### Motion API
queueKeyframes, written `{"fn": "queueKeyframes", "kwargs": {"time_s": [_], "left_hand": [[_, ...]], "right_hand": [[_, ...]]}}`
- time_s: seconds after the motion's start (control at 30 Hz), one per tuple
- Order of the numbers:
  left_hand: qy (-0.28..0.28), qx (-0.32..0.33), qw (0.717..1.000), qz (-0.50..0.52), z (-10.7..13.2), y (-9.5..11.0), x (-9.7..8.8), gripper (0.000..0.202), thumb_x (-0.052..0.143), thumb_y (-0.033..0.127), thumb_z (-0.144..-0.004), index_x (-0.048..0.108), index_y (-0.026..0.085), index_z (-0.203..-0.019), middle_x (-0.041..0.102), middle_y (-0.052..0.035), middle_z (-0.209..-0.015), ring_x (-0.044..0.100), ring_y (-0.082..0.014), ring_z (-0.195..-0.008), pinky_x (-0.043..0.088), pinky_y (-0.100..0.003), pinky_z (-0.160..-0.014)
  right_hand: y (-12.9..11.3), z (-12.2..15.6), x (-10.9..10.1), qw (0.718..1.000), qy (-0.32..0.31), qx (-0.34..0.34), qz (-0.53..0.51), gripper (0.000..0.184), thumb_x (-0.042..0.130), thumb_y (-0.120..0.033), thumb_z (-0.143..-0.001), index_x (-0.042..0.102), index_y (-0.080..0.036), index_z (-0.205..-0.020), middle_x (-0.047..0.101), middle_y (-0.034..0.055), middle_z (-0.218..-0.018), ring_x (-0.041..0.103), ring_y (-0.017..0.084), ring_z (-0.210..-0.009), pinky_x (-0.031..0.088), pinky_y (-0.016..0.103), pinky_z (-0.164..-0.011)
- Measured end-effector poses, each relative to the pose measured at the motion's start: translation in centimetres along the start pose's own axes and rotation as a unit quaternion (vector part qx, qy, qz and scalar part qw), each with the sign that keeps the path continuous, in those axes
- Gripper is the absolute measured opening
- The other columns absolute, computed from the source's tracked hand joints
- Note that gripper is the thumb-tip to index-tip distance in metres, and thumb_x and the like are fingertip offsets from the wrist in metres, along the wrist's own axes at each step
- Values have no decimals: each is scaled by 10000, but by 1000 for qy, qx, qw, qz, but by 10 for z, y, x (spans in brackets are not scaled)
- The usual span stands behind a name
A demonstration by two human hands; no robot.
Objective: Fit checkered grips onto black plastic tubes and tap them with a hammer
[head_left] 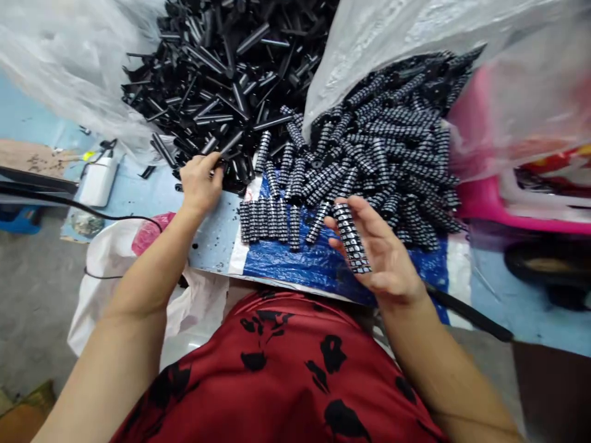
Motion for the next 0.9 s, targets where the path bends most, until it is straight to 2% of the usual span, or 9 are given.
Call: {"fn": "queueKeyframes", "kwargs": {"time_s": [0.1, 0.2, 0.3, 0.37, 0.43, 0.57, 0.7, 0.77, 0.9], "left_hand": [[32, -16, 997, 62, 8, -12, -4, 380, 631, 243, -880, 736, 201, -1243, 665, -145, -1110, 615, -311, -1078, 434, -457, -1044], [23, -24, 997, 71, 11, -14, -6, 300, 652, 225, -831, 725, 179, -1119, 657, -147, -1089, 619, -306, -1067, 458, -449, -1036], [20, -33, 998, 58, 5, -17, -13, 283, 684, 337, -868, 689, 187, -1107, 662, -147, -1094, 620, -324, -1092, 442, -481, -1082], [17, -49, 997, 52, -3, -22, -15, 346, 710, 406, -863, 672, 190, -1131, 660, -160, -1123, 612, -352, -1141, 412, -519, -1130], [10, -75, 996, 45, -10, -28, -14, 370, 731, 381, -824, 652, 191, -1131, 658, -167, -1117, 607, -375, -1156, 398, -555, -1148], [-1, -114, 993, 27, -15, -36, -14, 404, 710, 186, -695, 610, 195, -1087, 635, -130, -997, 623, -353, -1008, 448, -580, -1087], [-3, -99, 994, 37, -9, -37, -23, 231, 652, 166, -694, 626, 186, -923, 621, -104, -930, 601, -295, -944, 485, -505, -1031], [10, -88, 994, 67, -4, -37, -32, 260, 631, 172, -726, 664, 183, -984, 641, -86, -932, 595, -258, -906, 502, -450, -986], [37, -84, 990, 108, 8, -28, -54, 493, 703, 180, -767, 639, 200, -1256, 625, -38, -917, 627, -234, -914, 497, -406, -994]], "right_hand": [[10, -6, 4, 994, 12, 61, -86, 1030, 445, -856, -914, 154, -261, -1703, 125, 160, -1790, 484, 273, -1560, 632, 355, -1049], [27, -11, 9, 976, 64, 128, -167, 849, 443, -754, -971, 259, -270, -1644, 321, 158, -1728, 646, 196, -1369, 612, 221, -788], [40, -10, 14, 956, 95, 170, -218, 820, 565, -760, -924, 390, -267, -1555, 609, 132, -1451, 742, 137, -984, 543, 195, -632], [42, -10, 17, 951, 93, 183, -233, 813, 622, -776, -886, 468, -237, -1475, 685, 90, -1188, 712, 120, -823, 531, 208, -607], [44, -10, 19, 947, 93, 198, -237, 783, 641, -808, -863, 544, -195, -1341, 675, 56, -1004, 678, 108, -742, 533, 216, -603], [42, -15, 20, 950, 96, 210, -208, 749, 677, -834, -826, 606, -143, -1106, 641, 35, -842, 622, 86, -646, 525, 216, -592], [41, -21, 20, 952, 111, 197, -205, 670, 784, -735, -791, 648, -138, -1061, 565, 3, -710, 495, 53, -540, 382, 185, -472], [45, -21, 18, 944, 142, 200, -220, 659, 793, -725, -783, 662, -151, -1078, 540, -2, -676, 451, 51, -523, 322, 178, -432], [51, -19, 17, 932, 188, 195, -239, 654, 786, -735, -773, 654, -169, -1073, 486, -23, -624, 394, 44, -481, 277, 171, -406]]}}
Point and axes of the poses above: each hand's wrist, its own z-axis away from the middle knuckle, its own x-axis out of the palm, y = z × x, the point moved 8 cm from there along -z, towards the middle knuckle
